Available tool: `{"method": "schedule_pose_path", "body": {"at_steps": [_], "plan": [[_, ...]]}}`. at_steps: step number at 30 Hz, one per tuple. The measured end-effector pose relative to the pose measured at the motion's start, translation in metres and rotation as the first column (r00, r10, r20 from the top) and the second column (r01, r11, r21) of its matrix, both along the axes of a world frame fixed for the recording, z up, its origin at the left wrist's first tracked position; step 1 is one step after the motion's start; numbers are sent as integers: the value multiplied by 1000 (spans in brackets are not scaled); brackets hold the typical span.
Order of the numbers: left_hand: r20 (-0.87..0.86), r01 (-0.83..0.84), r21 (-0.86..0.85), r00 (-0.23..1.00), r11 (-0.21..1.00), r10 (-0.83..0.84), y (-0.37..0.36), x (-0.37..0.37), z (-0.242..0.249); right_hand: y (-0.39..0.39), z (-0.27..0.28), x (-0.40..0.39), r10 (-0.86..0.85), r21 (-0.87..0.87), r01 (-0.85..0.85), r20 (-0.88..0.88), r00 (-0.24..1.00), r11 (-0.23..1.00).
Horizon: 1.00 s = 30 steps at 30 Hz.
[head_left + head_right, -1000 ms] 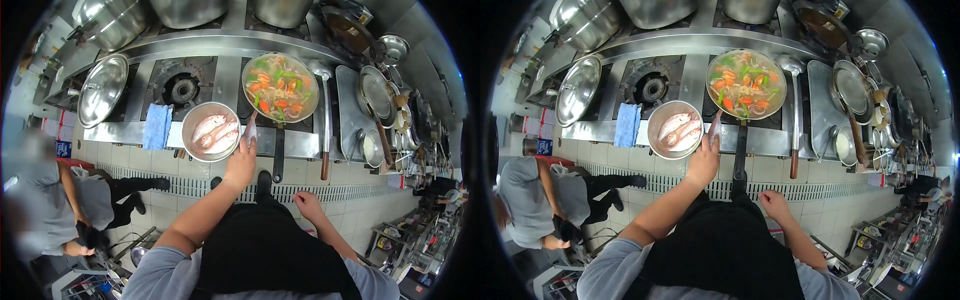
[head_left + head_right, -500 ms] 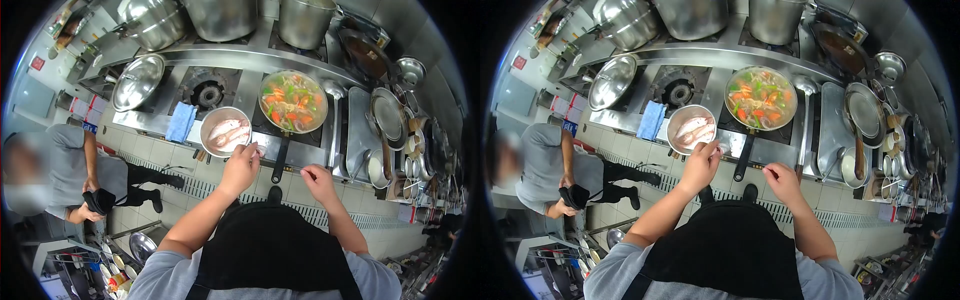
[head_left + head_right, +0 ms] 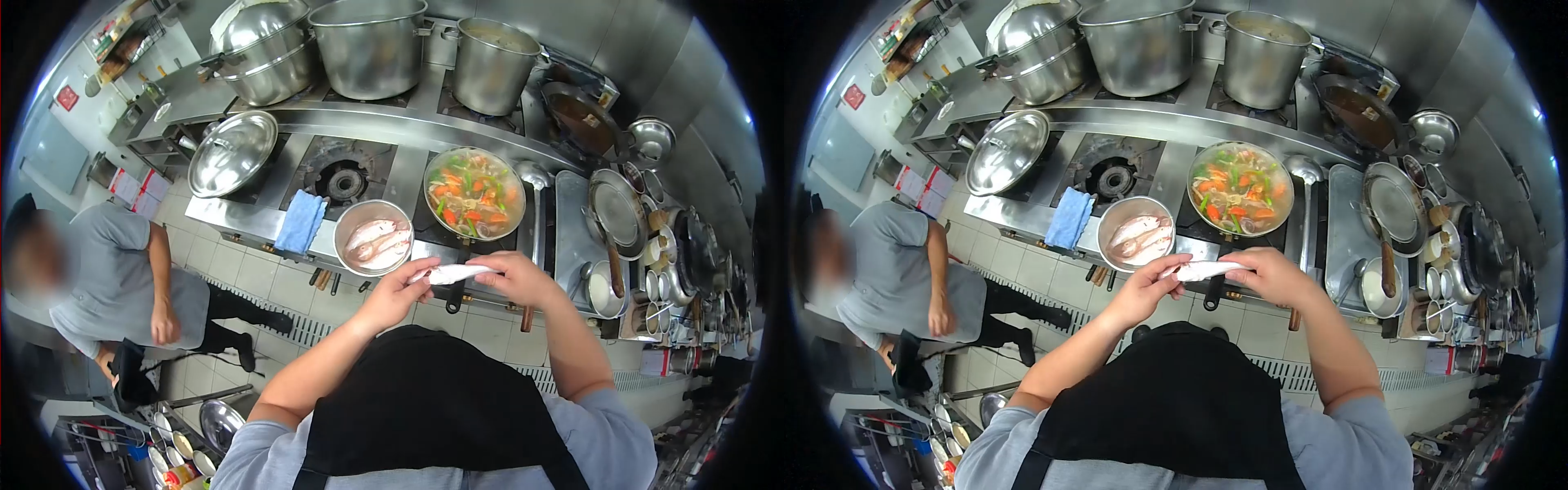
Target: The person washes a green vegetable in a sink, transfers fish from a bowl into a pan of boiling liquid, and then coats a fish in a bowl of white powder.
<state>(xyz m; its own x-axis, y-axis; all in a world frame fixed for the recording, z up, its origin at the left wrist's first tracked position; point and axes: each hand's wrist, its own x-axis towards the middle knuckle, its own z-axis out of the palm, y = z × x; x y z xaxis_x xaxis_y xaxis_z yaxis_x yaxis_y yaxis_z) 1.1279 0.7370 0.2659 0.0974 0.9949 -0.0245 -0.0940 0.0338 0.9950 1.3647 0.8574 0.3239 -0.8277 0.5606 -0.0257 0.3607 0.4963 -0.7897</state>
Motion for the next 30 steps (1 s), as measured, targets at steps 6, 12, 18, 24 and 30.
{"method": "schedule_pose_path", "body": {"at_steps": [6, 12, 18, 24, 30], "plan": [[-177, 14, 48, 984, 999, -6, 17, 1, -14, 37, 76, -15, -121, 423, -87, 439, 890, 902], [-104, 43, -42, 993, 998, -48, 2, -40, -27, 95, 68, -39, -418, 571, -193, 755, 505, 798], [-52, -67, -137, 997, 988, 61, -20, -64, -32, 155, 27, -38, -561, 648, -49, 692, 454, 760], [-22, -209, -144, 978, 967, 208, -35, -84, -41, 190, 4, -57, -590, 588, 138, 711, 382, 797], [-206, -351, -77, 921, 933, 330, -43, -109, -36, 202, -26, -85, -686, 691, 218, 524, 505, 689]]}}
